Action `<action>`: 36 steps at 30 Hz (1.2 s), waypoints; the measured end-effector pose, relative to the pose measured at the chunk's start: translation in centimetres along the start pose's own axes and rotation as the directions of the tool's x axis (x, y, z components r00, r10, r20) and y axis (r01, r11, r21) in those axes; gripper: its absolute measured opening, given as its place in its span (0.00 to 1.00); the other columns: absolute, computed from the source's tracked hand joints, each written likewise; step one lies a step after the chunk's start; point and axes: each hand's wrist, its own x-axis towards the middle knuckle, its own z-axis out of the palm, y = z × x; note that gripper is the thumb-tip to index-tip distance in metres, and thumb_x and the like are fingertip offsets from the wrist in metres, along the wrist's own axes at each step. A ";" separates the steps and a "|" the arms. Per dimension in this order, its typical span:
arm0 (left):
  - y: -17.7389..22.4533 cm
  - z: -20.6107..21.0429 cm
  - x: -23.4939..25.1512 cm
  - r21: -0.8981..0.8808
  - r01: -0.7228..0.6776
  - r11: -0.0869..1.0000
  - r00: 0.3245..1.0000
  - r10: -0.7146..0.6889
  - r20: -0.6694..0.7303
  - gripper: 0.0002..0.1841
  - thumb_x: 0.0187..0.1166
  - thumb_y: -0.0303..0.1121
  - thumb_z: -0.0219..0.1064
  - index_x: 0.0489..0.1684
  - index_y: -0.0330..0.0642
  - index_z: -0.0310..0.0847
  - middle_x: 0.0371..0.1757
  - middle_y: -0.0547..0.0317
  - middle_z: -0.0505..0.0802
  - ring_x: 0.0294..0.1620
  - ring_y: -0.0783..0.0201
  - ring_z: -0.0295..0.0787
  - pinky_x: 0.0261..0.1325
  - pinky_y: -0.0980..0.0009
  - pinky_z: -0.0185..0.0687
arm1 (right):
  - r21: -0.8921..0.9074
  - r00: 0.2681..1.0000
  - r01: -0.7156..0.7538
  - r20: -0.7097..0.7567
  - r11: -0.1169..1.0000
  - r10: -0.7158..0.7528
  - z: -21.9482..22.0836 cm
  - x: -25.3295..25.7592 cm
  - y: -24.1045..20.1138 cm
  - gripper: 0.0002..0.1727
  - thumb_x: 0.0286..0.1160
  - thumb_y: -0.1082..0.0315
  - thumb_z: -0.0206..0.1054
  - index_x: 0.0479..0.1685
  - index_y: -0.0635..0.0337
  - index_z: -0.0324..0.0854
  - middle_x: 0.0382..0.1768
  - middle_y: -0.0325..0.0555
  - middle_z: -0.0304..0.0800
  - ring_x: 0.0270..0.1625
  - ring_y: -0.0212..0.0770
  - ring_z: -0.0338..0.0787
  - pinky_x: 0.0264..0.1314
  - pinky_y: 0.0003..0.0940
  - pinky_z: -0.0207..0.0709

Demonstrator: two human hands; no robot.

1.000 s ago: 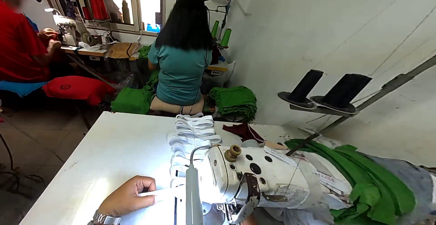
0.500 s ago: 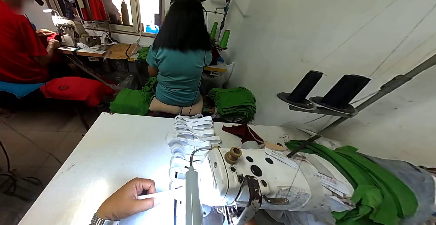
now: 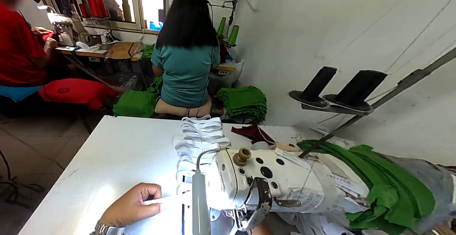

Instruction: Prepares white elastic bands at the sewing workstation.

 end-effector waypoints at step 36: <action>-0.2 0.1 0.1 0.024 0.003 1.000 1.000 -0.003 -0.004 0.10 0.69 0.42 0.75 0.21 0.54 0.83 0.23 0.80 0.82 0.24 0.86 0.75 0.27 0.87 0.69 | -0.016 0.998 0.000 0.063 1.000 0.001 -1.6 -1.2 -1.7 0.20 0.82 0.76 0.62 0.69 0.79 0.78 0.69 0.71 0.83 0.77 0.59 0.79 0.83 0.47 0.64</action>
